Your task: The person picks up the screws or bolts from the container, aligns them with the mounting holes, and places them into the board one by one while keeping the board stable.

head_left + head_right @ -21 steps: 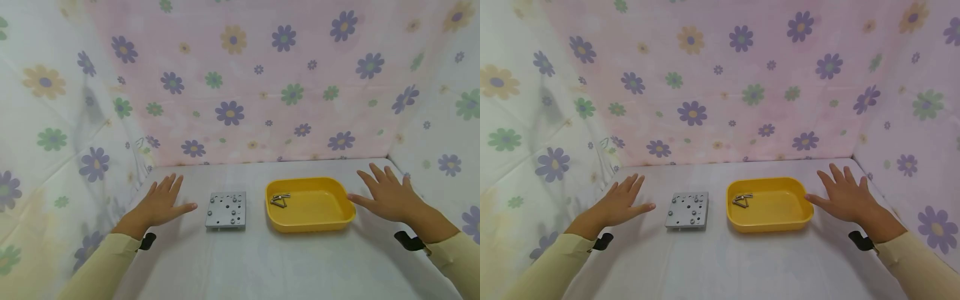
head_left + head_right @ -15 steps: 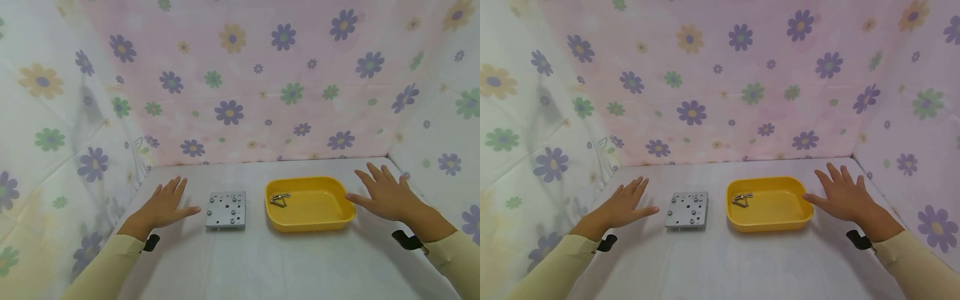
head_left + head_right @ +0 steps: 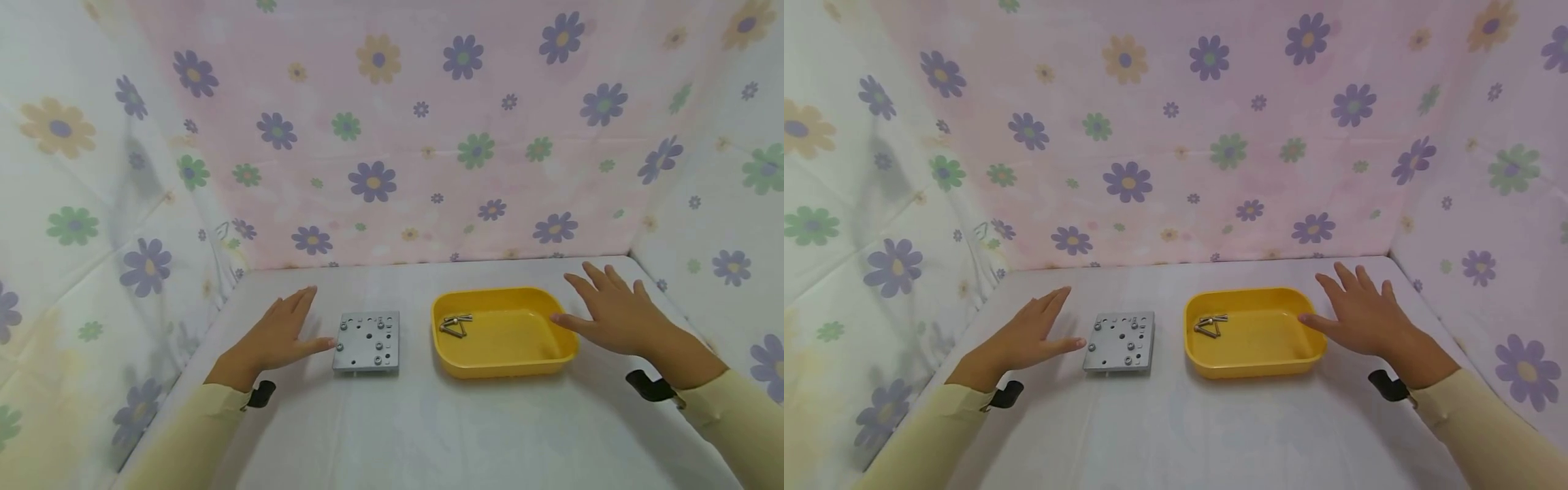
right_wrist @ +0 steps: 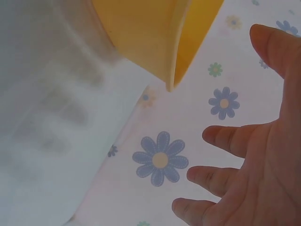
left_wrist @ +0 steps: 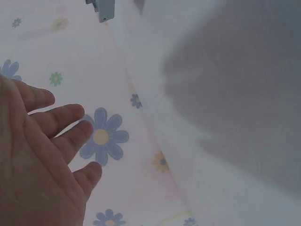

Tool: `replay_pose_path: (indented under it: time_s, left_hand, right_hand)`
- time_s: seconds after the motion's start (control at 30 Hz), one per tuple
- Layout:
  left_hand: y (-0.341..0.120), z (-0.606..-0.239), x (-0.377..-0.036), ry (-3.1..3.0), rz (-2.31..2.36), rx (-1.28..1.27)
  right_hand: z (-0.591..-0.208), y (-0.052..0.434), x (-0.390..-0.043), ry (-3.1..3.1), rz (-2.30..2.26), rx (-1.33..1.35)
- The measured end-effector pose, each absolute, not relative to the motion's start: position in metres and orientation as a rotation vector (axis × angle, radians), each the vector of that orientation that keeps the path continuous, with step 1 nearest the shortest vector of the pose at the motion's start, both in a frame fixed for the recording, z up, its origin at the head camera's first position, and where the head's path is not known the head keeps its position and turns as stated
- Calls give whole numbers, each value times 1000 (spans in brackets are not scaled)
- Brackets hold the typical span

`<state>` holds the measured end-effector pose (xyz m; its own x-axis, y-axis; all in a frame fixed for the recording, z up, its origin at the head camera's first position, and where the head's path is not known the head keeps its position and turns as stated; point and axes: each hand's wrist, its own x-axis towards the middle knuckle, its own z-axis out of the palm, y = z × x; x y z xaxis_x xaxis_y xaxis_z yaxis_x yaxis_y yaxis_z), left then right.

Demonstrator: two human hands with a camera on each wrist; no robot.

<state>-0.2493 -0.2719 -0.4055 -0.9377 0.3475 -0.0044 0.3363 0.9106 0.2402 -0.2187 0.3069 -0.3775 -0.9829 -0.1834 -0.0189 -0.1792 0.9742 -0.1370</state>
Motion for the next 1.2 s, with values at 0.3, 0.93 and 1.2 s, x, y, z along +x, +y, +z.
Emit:
replay_pose_path:
  time_s: [0.3,0.93,1.2]
  left_hand:
    - [-265,-416,-251,2994,563,492]
    - [-250,-434,-243,2879,925,428]
    - [-247,-441,-245,2840,1028,448]
  right_hand:
    - [-376,298,-223,3084,-230,-347]
    - [-373,272,-226,3152,-181,-490]
    - [-374,269,-235,3182,-198,-568]
